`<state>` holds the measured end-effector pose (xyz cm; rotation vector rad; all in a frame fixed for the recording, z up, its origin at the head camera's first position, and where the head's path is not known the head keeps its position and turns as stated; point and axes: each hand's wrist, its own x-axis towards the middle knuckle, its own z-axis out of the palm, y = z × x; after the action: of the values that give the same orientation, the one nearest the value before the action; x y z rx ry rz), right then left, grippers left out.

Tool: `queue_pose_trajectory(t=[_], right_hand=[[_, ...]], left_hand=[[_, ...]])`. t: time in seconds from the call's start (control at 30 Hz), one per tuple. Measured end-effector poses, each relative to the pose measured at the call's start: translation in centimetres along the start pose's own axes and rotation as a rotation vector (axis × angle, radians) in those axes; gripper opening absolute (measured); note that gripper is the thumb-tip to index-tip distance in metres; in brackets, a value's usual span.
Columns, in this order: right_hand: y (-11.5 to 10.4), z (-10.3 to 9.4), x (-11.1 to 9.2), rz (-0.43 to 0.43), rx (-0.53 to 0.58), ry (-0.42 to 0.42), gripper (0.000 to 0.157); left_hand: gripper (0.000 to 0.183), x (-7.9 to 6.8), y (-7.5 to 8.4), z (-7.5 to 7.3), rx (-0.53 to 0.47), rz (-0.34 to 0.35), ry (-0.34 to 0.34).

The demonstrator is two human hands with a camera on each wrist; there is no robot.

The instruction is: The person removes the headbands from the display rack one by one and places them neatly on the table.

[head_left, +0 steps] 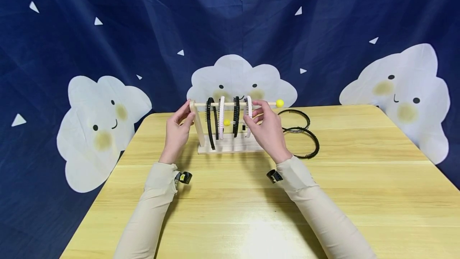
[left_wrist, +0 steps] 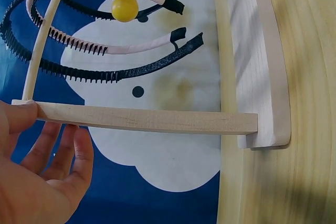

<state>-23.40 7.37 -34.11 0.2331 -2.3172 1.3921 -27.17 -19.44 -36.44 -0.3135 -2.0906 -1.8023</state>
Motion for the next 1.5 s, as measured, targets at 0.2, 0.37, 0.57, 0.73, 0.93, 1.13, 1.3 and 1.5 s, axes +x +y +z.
queue_pose_trajectory(t=[0.2,0.37,0.57,0.73,0.93,1.13,1.3,1.5], right_hand=[[-0.1,-0.1,0.1,-0.011,0.011,0.001,0.042],[0.0,-0.2,0.2,-0.03,0.007,0.003,0.037],[0.1,-0.5,0.2,-0.029,0.007,0.01,0.036],[0.4,-1.0,0.1,-0.026,0.01,0.025,0.036],[0.7,-2.0,0.0,-0.009,0.012,0.04,0.037],[0.8,-3.3,0.1,-0.016,0.037,0.068,0.037],[0.9,-4.3,0.3,-0.018,0.032,0.096,0.037],[1.2,-5.3,0.7,0.004,0.047,0.115,0.038]], left_hand=[[0.048,0.0,0.0,-0.1,-0.001,0.005,0.001],[0.048,0.1,-0.1,-0.1,0.005,0.001,-0.003],[0.048,0.2,-0.2,0.0,0.006,-0.008,-0.003],[0.047,0.2,-0.2,-0.1,0.012,-0.01,-0.002],[0.048,0.2,-0.2,-0.1,0.007,-0.004,-0.004],[0.047,0.1,-0.2,-0.1,0.01,-0.004,0.001],[0.047,0.1,-0.2,-0.2,0.022,-0.01,-0.001],[0.048,0.1,-0.2,-0.1,0.031,-0.004,-0.005]])
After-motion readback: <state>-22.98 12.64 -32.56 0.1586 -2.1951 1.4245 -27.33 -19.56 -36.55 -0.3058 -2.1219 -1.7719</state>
